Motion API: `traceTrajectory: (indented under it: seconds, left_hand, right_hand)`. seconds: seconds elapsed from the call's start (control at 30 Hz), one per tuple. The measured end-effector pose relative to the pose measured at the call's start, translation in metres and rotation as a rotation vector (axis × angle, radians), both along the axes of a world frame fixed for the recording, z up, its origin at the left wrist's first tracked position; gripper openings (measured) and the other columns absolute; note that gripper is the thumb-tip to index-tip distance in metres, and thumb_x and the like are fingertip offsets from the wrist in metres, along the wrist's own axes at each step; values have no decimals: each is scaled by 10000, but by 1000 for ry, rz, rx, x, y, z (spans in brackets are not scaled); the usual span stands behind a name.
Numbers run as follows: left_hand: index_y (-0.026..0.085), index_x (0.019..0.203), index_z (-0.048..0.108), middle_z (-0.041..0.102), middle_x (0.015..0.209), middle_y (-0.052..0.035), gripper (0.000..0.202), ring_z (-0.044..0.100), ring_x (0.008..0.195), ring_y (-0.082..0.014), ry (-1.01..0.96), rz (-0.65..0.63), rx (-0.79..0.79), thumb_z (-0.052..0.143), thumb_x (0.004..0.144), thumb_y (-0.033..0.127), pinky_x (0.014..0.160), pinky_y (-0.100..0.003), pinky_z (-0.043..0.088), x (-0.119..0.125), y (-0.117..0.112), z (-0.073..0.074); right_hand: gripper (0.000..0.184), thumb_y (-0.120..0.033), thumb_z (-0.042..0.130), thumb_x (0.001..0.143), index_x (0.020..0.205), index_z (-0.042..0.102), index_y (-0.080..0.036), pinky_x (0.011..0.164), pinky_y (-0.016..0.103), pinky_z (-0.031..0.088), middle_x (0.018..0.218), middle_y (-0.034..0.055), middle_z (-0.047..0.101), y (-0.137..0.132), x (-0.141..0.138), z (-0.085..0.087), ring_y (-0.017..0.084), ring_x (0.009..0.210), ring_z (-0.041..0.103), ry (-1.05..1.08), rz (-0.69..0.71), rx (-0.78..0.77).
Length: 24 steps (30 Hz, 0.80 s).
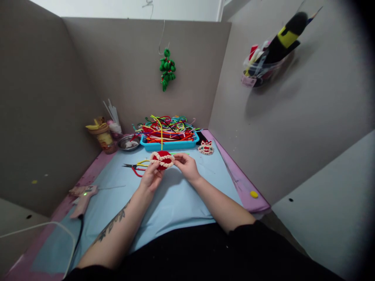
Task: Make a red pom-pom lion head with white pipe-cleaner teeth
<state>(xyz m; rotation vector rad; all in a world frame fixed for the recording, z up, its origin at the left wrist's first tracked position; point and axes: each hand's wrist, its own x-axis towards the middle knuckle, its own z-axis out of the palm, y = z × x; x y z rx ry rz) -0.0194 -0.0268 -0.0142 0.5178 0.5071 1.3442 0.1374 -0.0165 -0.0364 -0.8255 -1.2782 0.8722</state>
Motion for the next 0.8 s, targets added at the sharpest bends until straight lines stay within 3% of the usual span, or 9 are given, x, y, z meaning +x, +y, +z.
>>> traceTrajectory:
  seconds: [0.43,0.8]
  left_hand:
    - [207,989,568,685,930,-11,417,666,883,-145,68,32,150,756,638,84,821,-253,518,7,-6,-2]
    - [196,1005,551,681,986,-24,462,658,930,-143,38,42,132,778,621,77,877,-253,499,9,-6,-5]
  right_hand:
    - [144,-253,655,689,819,643,-192,653,296,543,749,15,696,0,-3,-3,159,652,646,-53,-60,-27]
    - [204,-312,674,708,871,705,-193,817,379,543,895,55,735,3,-1,-5,207,829,683,27,-3,-50]
